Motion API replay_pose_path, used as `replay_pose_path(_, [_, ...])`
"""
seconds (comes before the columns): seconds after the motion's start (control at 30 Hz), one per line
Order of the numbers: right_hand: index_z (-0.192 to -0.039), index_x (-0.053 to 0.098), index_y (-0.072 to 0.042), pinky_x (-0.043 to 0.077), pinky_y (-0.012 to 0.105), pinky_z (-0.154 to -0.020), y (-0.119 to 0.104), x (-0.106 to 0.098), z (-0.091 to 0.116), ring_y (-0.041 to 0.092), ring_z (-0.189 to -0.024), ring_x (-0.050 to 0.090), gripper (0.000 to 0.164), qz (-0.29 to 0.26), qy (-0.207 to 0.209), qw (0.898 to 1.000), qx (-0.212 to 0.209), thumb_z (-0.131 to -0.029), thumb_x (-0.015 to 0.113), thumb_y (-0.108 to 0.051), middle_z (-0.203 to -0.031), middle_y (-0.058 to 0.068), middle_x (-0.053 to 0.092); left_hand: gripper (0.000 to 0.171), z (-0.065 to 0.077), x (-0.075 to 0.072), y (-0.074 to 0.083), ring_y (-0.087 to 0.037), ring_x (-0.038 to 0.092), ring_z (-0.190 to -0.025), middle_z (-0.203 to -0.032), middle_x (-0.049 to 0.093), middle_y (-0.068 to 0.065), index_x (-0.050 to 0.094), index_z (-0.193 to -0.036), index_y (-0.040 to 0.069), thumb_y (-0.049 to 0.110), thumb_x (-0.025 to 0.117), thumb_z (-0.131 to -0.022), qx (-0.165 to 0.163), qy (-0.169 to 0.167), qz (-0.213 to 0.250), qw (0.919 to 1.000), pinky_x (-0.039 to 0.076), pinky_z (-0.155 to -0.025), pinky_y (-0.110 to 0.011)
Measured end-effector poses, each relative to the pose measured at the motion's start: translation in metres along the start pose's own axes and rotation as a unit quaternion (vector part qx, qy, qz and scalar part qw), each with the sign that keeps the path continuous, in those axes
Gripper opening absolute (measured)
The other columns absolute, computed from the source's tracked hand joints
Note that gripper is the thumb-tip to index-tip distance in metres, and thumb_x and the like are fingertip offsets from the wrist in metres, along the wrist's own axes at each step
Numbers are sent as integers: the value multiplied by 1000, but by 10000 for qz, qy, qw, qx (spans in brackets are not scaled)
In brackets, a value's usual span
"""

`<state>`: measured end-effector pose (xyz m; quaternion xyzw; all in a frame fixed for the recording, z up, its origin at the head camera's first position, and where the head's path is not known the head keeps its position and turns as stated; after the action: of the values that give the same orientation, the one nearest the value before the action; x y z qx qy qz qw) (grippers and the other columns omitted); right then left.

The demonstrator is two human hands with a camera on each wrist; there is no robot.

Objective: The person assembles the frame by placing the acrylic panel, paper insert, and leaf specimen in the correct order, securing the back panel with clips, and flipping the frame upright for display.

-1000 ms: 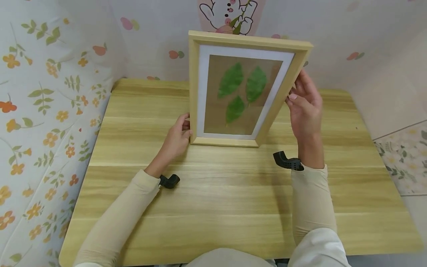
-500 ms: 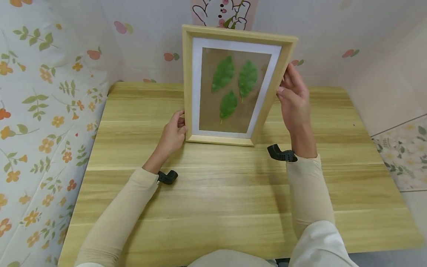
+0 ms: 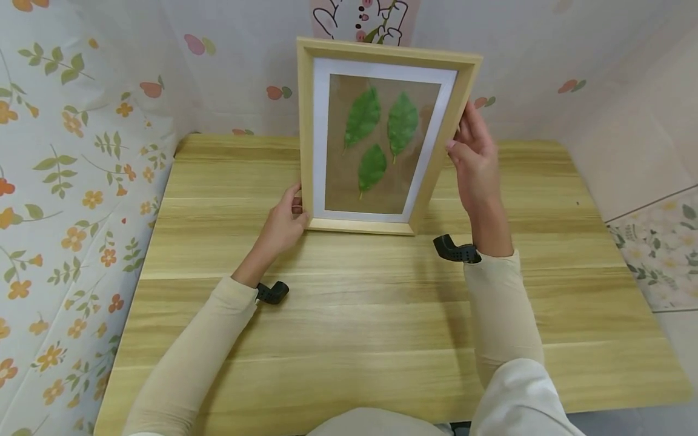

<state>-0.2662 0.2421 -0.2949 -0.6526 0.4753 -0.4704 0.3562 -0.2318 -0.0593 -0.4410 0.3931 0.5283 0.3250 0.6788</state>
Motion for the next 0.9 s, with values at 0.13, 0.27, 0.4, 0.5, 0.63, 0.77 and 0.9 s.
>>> replay_pose_path(0.13, [-152,31,-7,35,35,-108,4,1,5,15,-142,34,70,148,20,9999,46,-86,43,11,-157,4,34,61,-1,-1,1,-34,56,-118,-131,54,-22,25,-153,7,0,47,-97,142,105,-62,9998,47,-99,-44])
replay_pose_path(0.27, [-152,31,-6,34,36,-107,6,2,4,15,-143,34,70,81,-9,10000,11,-86,44,11,-157,4,33,58,-1,-3,0,-34,58,-114,-125,56,-22,29,-150,6,-5,47,-95,158,252,-91,9995,48,-97,-43])
replay_pose_path(0.4, [-152,32,-6,35,35,-105,8,1,2,15,-142,34,68,23,-12,10000,43,-86,44,10,-156,5,33,57,-2,-2,-3,-33,59,-112,-122,58,-21,31,-147,4,-5,49,-94,69,262,-111,9996,48,-96,-42])
replay_pose_path(0.5, [-152,32,-5,36,35,-104,9,-1,2,16,-142,35,68,7,1,10000,27,-86,44,10,-156,5,34,57,-3,1,-4,-32,59,-112,-121,57,-21,30,-146,3,-3,50,-93,35,182,-130,9997,48,-96,-42])
replay_pose_path(0.63, [-152,31,-5,37,34,-103,10,-3,3,17,-142,35,68,-18,23,10000,13,-86,43,11,-156,5,34,59,-3,4,-6,-32,58,-112,-122,57,-21,27,-146,1,1,52,-93,-11,53,-216,9998,48,-96,-42])
replay_pose_path(0.77, [-152,30,-4,35,34,-105,13,-7,4,17,-143,34,68,-15,129,9999,78,-87,43,11,-157,6,33,61,-3,7,-8,-32,59,-112,-122,58,-20,27,-148,1,2,54,-94,-37,-19,-305,9995,48,-96,-42])
replay_pose_path(0.9, [-152,29,-1,33,34,-110,13,-10,4,18,-143,33,67,6,271,9995,149,-87,44,10,-157,8,33,57,-4,7,-8,-32,59,-112,-120,59,-19,31,-146,2,-1,54,-94,15,-24,-326,9995,47,-97,-42])
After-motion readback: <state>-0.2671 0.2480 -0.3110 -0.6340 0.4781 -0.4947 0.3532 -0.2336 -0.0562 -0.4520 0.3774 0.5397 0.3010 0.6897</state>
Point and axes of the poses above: each hand's wrist, its own z-axis away from the middle knuckle, its own x-axis out of the palm, y = z × x, the point moved 9 cm from there along -z, towards the middle knuckle
